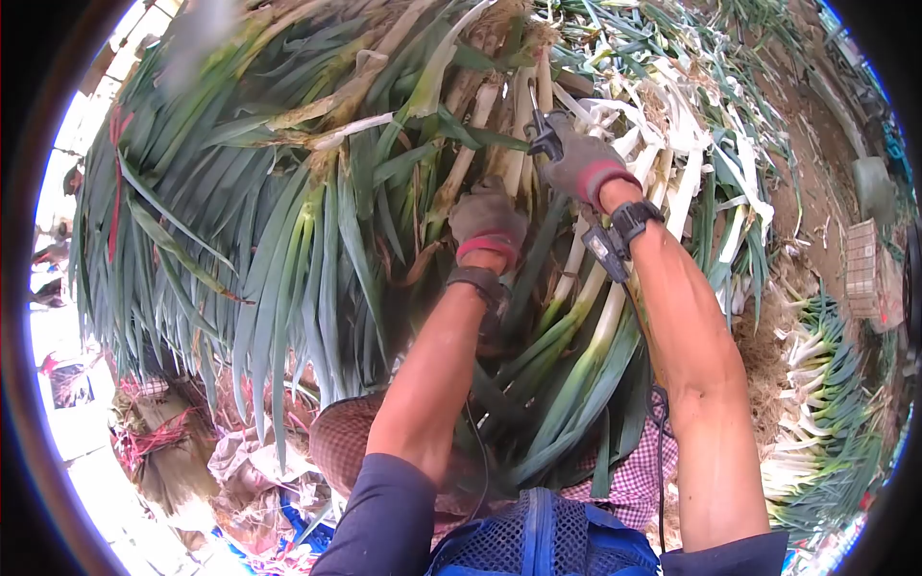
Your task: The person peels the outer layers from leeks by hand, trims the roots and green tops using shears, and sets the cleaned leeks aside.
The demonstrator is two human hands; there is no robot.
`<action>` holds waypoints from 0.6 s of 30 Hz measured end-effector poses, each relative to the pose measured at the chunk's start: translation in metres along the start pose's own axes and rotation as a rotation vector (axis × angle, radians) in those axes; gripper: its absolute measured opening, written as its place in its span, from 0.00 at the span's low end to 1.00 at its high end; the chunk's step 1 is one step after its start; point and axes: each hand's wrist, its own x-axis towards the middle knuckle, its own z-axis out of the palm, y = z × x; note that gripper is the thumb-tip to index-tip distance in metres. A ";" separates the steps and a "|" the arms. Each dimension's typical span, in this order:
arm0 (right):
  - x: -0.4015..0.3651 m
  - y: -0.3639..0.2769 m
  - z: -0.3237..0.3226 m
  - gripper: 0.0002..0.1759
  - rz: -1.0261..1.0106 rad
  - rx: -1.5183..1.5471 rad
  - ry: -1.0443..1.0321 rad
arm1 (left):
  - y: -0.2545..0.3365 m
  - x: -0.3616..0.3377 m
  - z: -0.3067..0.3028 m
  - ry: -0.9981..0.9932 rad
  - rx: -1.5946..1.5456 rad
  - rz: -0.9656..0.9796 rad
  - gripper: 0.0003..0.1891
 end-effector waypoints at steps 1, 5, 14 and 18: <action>0.007 -0.001 0.000 0.47 0.007 -0.023 0.036 | -0.002 0.002 0.001 -0.034 -0.021 0.004 0.37; 0.028 0.003 -0.005 0.48 0.023 -0.072 0.015 | -0.005 -0.014 -0.024 -0.196 -0.151 -0.023 0.40; -0.029 -0.008 -0.011 0.41 0.052 0.053 -0.084 | 0.002 -0.045 -0.042 -0.242 -0.235 -0.048 0.34; -0.058 0.003 -0.003 0.42 -0.006 0.049 -0.078 | 0.003 -0.053 -0.051 -0.258 -0.291 -0.046 0.29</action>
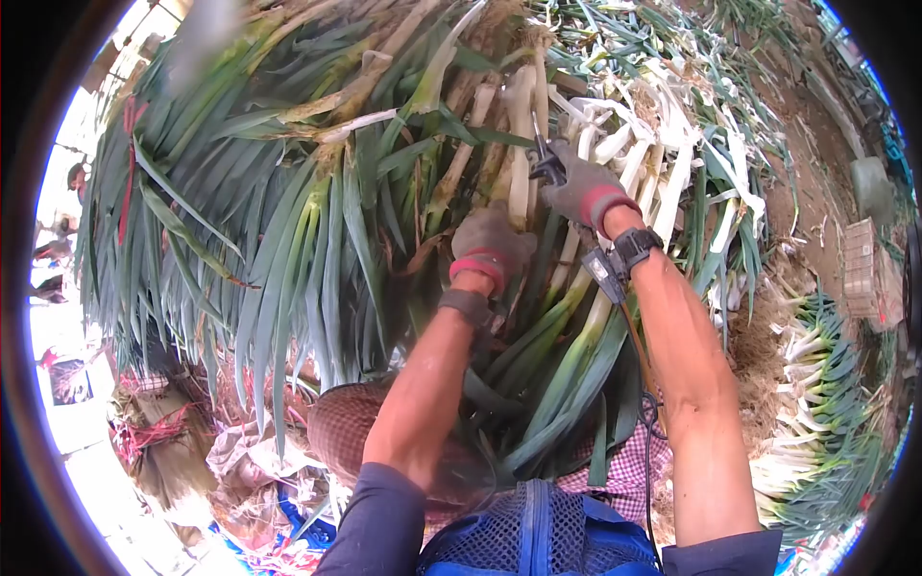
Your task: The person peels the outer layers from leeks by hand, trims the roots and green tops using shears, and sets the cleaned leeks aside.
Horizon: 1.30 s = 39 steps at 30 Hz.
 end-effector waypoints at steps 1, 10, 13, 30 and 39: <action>-0.008 0.006 0.002 0.42 0.003 0.002 0.004 | 0.001 -0.003 -0.002 -0.009 -0.013 0.013 0.26; -0.145 0.028 0.002 0.54 -0.049 0.028 -0.191 | -0.016 -0.045 -0.007 -0.074 -0.247 -0.008 0.23; -0.177 0.044 -0.008 0.55 0.021 0.097 -0.127 | -0.024 -0.062 -0.002 -0.105 -0.318 0.024 0.22; -0.117 0.039 -0.022 0.54 -0.072 0.071 -0.070 | 0.007 -0.130 0.033 -0.129 -0.239 0.083 0.25; -0.175 0.082 -0.043 0.55 0.083 -0.018 -0.005 | 0.039 -0.168 0.049 -0.041 -0.224 0.297 0.22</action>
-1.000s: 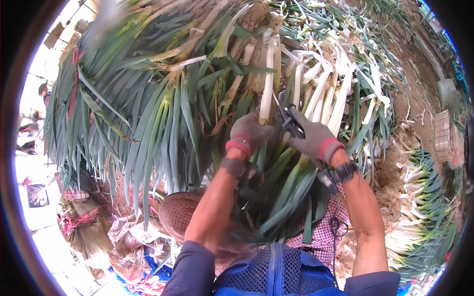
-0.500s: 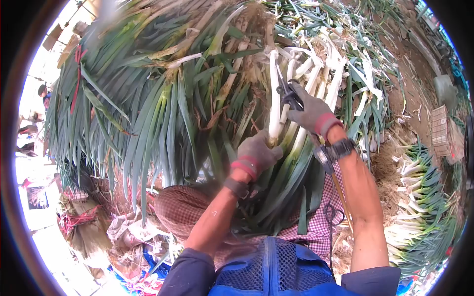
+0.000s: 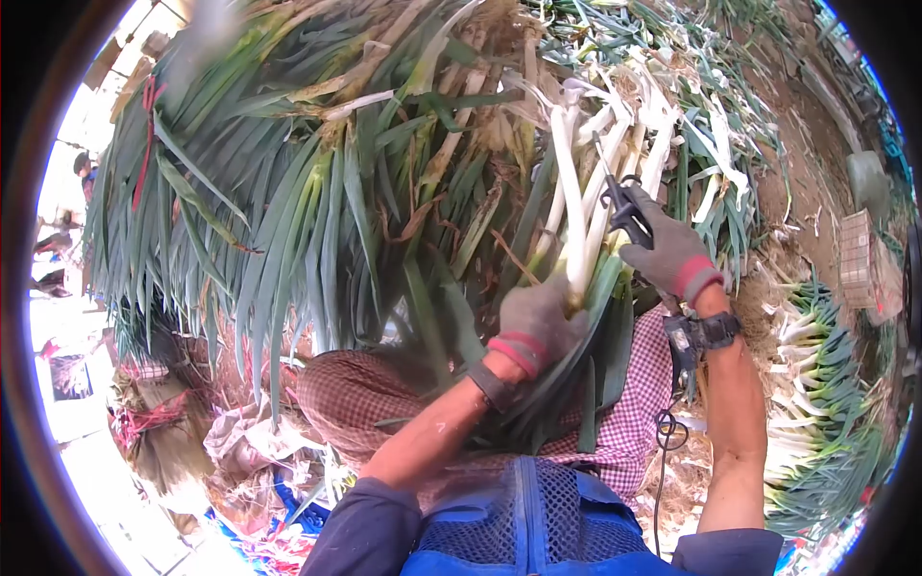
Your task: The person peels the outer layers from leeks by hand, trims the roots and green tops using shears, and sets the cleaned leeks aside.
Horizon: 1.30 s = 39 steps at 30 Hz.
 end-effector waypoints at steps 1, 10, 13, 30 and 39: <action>-0.008 0.002 -0.004 0.54 -0.040 0.040 0.010 | 0.004 -0.006 0.005 0.003 0.015 0.054 0.21; 0.009 -0.006 -0.002 0.52 -0.080 -0.082 0.030 | 0.034 -0.044 0.047 -0.242 0.144 0.374 0.20; 0.012 -0.002 0.006 0.55 -0.143 -0.104 0.061 | 0.034 -0.019 0.021 -0.347 0.189 0.315 0.21; -0.085 0.021 0.038 0.55 -0.240 0.347 0.035 | -0.029 0.204 -0.094 -0.118 0.560 0.077 0.16; -0.061 0.050 0.031 0.54 0.039 0.095 -0.095 | 0.041 0.245 -0.125 0.707 0.503 0.483 0.17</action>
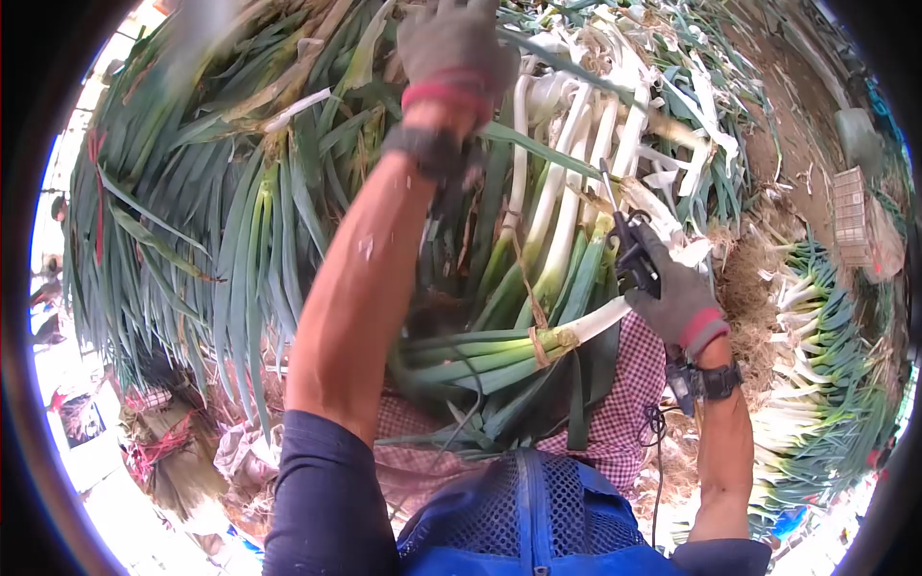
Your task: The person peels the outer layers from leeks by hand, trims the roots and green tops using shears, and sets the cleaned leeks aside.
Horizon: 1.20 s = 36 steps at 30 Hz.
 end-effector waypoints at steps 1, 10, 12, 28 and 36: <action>0.004 0.005 0.000 0.54 -0.010 -0.026 0.069 | 0.000 -0.021 0.002 0.172 -0.007 0.093 0.14; 0.039 -0.014 -0.025 0.52 -0.013 -0.146 -0.150 | 0.058 -0.215 -0.041 -0.778 -0.583 -0.312 0.28; 0.073 0.030 -0.037 0.51 -0.006 -0.291 -0.004 | 0.061 -0.233 -0.050 -0.788 -0.529 -0.230 0.31; 0.041 -0.056 -0.010 0.53 -0.121 -0.044 -0.064 | 0.072 -0.254 -0.047 -0.777 -0.503 -0.262 0.26; 0.082 -0.091 0.011 0.54 -0.118 -0.074 -0.066 | 0.034 -0.238 -0.034 -0.583 -0.633 -0.425 0.25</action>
